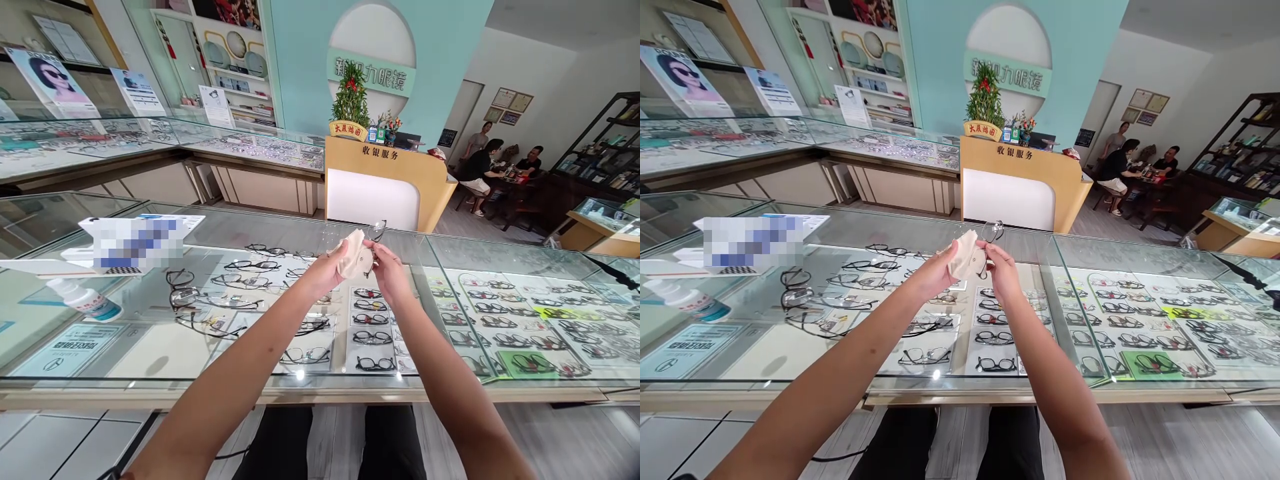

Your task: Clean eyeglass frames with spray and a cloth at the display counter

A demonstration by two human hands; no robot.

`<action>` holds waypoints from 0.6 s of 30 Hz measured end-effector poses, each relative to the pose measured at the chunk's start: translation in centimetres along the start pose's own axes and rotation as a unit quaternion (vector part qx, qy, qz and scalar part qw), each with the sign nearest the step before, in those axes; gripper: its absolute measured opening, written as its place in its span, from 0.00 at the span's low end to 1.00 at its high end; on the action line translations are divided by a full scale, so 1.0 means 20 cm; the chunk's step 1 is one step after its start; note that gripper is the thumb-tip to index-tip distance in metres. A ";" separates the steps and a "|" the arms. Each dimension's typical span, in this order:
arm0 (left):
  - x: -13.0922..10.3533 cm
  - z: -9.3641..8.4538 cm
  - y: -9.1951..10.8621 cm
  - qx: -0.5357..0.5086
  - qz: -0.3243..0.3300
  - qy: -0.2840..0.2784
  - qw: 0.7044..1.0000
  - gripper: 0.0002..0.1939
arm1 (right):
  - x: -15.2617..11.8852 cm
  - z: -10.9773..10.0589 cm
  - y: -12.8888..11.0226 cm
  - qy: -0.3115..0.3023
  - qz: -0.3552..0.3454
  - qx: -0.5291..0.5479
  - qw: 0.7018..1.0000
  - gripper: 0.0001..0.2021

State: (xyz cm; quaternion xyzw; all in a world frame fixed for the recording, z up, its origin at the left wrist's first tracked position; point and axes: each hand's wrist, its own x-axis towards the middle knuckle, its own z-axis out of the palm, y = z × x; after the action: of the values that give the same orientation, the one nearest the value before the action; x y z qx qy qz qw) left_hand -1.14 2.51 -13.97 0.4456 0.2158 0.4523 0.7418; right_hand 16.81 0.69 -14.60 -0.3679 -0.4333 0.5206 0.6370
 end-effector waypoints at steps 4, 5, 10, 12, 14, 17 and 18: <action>0.00 0.02 0.03 -0.046 -0.021 -0.047 0.998 0.38 | 0.01 0.00 0.01 0.003 -0.002 -0.003 1.000 0.19; 0.00 0.02 0.03 -0.056 -0.028 -0.043 0.997 0.40 | 0.01 0.00 0.01 0.005 0.001 -0.001 1.000 0.19; 0.01 0.00 0.01 -0.063 -0.027 0.000 0.998 0.24 | 0.01 0.00 0.02 0.007 0.012 0.017 1.000 0.20; 0.01 0.00 0.00 -0.045 -0.020 -0.002 0.999 0.18 | 0.00 0.00 0.02 0.006 0.016 0.018 1.000 0.20; 0.01 0.01 0.00 -0.025 -0.013 -0.012 1.000 0.16 | 0.00 0.01 0.02 0.008 0.022 0.016 1.000 0.20; 0.00 0.02 -0.01 -0.001 -0.002 -0.025 1.000 0.19 | 0.00 0.01 0.02 0.006 0.025 0.018 0.999 0.19; 0.00 0.03 -0.01 0.004 -0.001 -0.029 1.000 0.21 | 0.00 0.01 0.02 0.006 0.024 0.021 0.999 0.19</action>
State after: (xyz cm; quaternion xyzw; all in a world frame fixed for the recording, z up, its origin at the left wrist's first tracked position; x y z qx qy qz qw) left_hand -0.65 2.22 -13.86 0.4616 0.1967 0.4376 0.7462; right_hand 16.53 0.78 -14.87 -0.3680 -0.4092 0.5428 0.6344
